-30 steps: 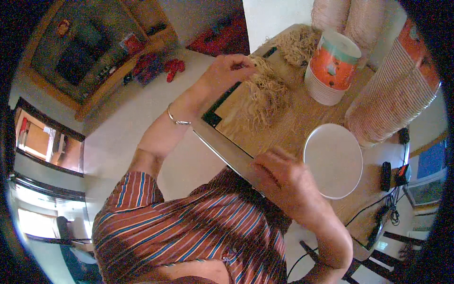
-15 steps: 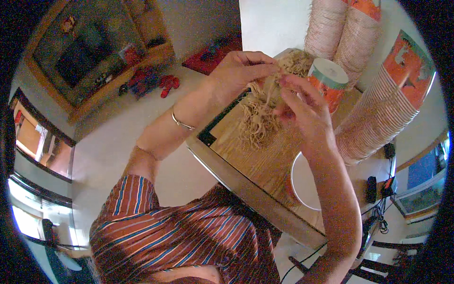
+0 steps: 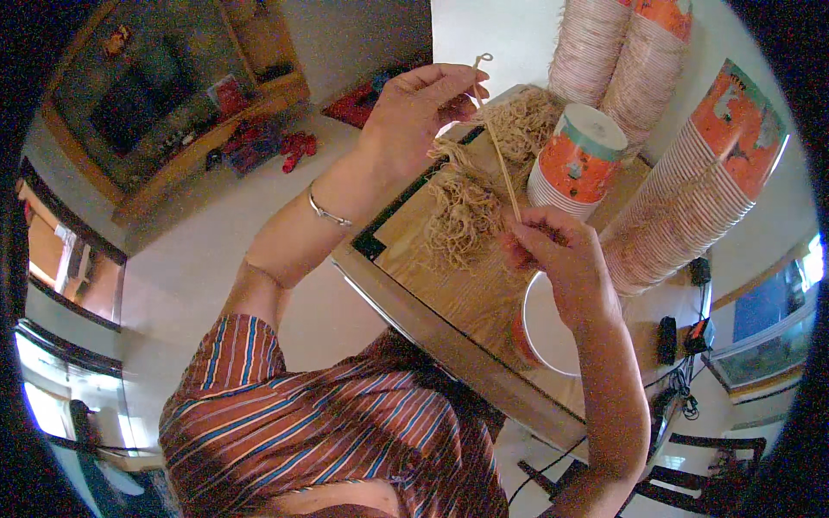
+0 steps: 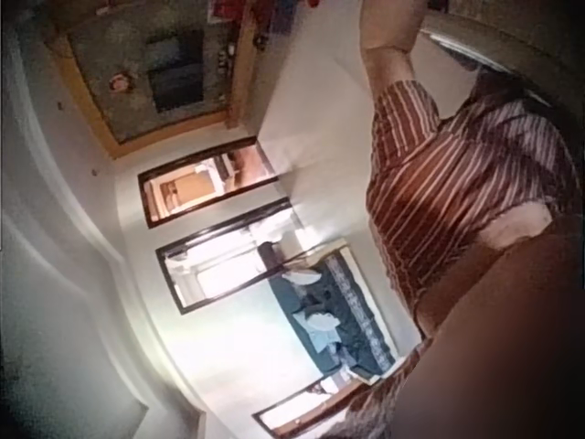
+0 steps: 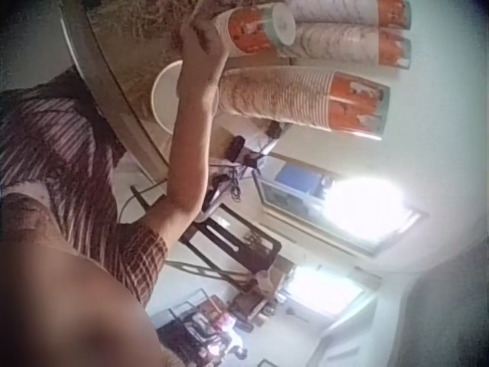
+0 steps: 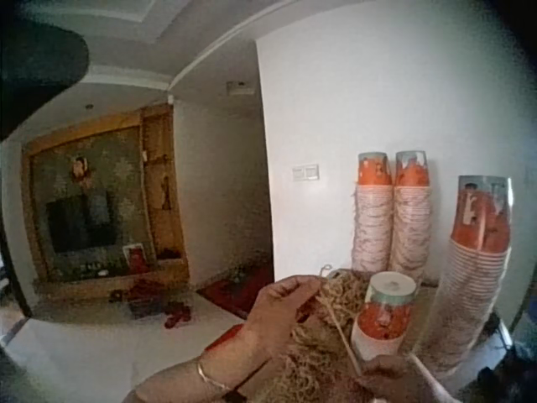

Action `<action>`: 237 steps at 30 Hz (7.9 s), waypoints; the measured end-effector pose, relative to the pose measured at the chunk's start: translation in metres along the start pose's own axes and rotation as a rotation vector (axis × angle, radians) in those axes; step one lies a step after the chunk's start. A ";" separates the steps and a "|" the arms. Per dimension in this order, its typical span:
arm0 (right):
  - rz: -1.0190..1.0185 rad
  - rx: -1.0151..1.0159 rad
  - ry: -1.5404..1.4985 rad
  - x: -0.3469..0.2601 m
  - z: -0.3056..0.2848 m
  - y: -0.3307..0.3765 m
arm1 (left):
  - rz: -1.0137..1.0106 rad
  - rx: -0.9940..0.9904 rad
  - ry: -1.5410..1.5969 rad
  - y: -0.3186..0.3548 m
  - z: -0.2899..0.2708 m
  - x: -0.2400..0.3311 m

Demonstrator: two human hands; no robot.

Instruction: Attaching elastic strings to paper Halloween bowls.

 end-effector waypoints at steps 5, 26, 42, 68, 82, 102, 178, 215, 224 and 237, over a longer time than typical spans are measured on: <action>0.038 0.004 -0.018 0.009 -0.010 0.026 | 0.028 0.001 -0.005 -0.003 -0.001 -0.004; 0.061 0.272 0.046 0.023 -0.076 0.078 | -0.041 -0.152 0.311 0.003 0.058 -0.030; -0.378 0.401 -0.086 -0.059 -0.050 0.072 | 0.020 -0.435 -0.199 0.044 0.115 -0.003; -0.345 0.418 -0.049 -0.052 -0.059 0.072 | 0.093 -0.628 -0.271 0.058 0.125 -0.025; -0.333 0.468 0.374 -0.060 -0.048 0.076 | -0.100 -0.718 -0.241 0.063 0.126 -0.024; -0.624 0.402 0.854 -0.074 -0.026 0.081 | 0.028 -0.790 -0.349 0.051 0.125 -0.029; 0.057 0.367 0.592 0.045 -0.100 0.079 | 0.422 -0.787 -1.072 0.050 0.089 -0.082; -0.031 0.472 -0.054 0.055 -0.085 0.092 | 0.060 -0.832 -0.713 0.083 0.139 -0.076; -0.085 0.513 0.066 0.051 -0.074 0.090 | -0.050 -0.894 -0.568 0.099 0.144 -0.090; -0.166 0.513 0.181 0.050 -0.073 0.078 | -0.201 -0.894 -0.526 0.098 0.137 -0.091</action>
Point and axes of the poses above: each hand's wrist, its own y-axis away from the middle knuckle, its own z-axis out of the palm, x = y × z, the point moved 7 cm from there along -y, towards the middle knuckle, and after that the axes turned 7 degrees about z, right-handed, at the moved point
